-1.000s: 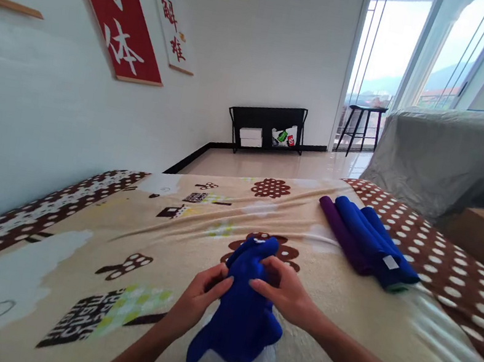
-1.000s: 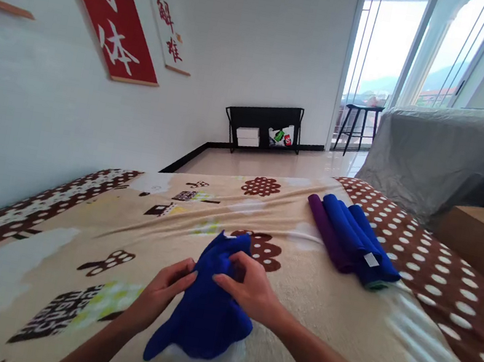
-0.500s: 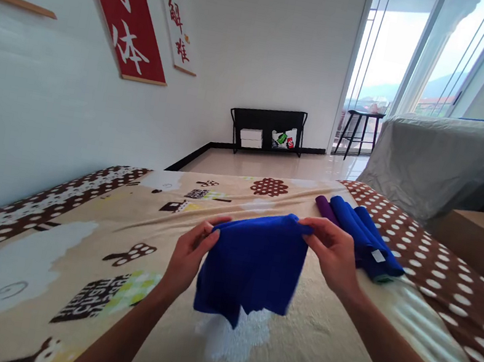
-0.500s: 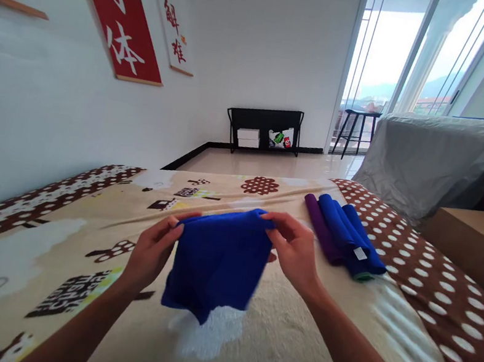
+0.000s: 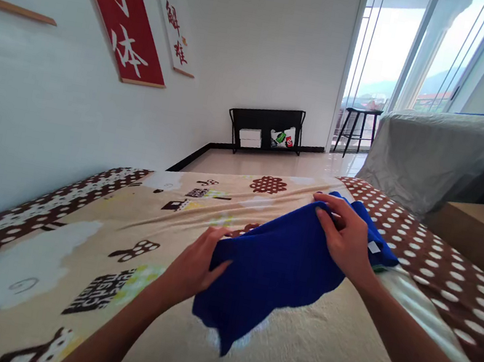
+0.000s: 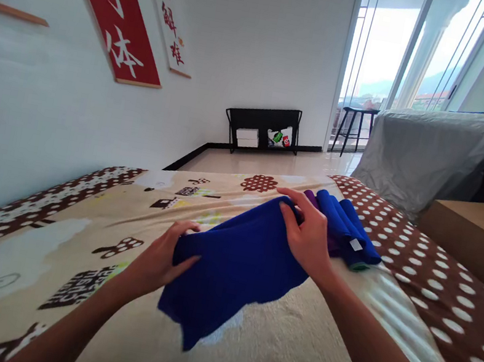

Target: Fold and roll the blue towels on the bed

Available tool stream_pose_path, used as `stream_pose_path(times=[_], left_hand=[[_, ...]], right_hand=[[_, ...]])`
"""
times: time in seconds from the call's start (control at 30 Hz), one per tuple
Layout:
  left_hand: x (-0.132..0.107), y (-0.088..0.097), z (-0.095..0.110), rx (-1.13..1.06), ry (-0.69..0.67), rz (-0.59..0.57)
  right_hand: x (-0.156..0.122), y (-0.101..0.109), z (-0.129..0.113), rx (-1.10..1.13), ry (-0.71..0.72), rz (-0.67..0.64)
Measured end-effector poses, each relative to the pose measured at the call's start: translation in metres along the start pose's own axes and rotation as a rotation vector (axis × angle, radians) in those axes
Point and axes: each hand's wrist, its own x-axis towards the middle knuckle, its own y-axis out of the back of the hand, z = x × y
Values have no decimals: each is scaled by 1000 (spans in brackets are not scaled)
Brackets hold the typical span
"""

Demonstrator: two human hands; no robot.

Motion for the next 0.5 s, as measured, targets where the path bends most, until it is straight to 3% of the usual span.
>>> stream_pose_path(times=[0.13, 0.23, 0.33, 0.5], left_hand=[[9, 5, -26, -121, 189, -24], [17, 0, -42, -211, 263, -33], [25, -21, -47, -364, 336, -29], [37, -61, -30, -638, 401, -55]], right_hand=[[11, 6, 23, -165, 41, 17], [11, -3, 44, -287, 56, -32], [-14, -31, 46, -310, 70, -158], [-76, -94, 20, -197, 119, -501]])
